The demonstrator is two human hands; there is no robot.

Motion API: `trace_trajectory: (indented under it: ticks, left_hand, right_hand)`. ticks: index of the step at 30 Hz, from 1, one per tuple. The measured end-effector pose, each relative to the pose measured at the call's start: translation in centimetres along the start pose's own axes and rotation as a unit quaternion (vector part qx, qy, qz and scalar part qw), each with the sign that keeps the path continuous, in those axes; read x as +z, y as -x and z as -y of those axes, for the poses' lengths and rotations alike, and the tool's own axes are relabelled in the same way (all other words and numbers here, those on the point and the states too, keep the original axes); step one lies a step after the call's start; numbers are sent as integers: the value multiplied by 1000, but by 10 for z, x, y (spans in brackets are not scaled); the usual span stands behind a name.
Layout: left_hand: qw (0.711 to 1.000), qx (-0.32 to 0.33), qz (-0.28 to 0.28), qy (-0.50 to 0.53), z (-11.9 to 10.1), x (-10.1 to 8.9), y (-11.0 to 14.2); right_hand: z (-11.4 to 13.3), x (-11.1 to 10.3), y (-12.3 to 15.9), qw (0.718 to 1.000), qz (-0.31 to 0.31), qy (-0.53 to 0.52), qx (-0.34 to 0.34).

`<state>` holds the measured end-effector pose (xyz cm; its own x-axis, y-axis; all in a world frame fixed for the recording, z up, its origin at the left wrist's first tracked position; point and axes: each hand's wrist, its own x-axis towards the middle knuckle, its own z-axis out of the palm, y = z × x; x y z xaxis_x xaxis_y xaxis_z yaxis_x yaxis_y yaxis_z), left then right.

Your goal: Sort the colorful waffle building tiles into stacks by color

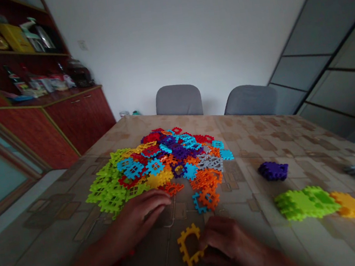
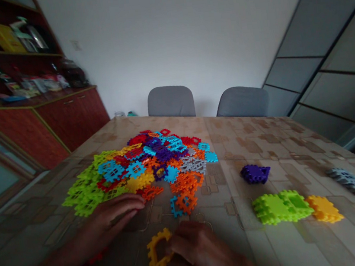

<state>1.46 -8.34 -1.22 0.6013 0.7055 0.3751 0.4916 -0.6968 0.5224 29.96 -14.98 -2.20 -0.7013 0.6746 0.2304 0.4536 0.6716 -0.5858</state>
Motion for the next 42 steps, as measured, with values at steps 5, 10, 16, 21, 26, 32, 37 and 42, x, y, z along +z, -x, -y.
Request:
trace_trajectory:
  ticks: [5, 10, 16, 21, 26, 32, 37, 42]
  left_hand:
    - [1000, 1, 8, -3, 3, -4, 0]
    - [996, -62, -20, -63, 18, -17, 0]
    - [979, -136, -82, -129, 49, -33, 0]
    - [977, -138, -58, -152, 49, -21, -1]
    - [972, -145, -29, -182, 42, -7, -7]
    - [964, -167, -28, -203, 41, -1, -16]
    - [973, -155, -19, -168, 42, 3, -17]
    - [990, -100, 28, -99, 30, 2, -8]
  right_hand:
    - [-3, 0, 0, 997, 33, 64, -6]
    - [-6, -2, 1, 997, 16, 70, -6]
    - [-1, -5, -2, 998, 9, 60, 30]
    - [-3, -3, 0, 999, 0, 3, 44]
    - [-8, -4, 2, 998, -6, 7, 57]
    - [2, -5, -6, 994, 53, 38, 84]
    - [-1, 1, -6, 993, 65, 36, 96]
    - [-2, -5, -4, 993, 71, 38, 91]
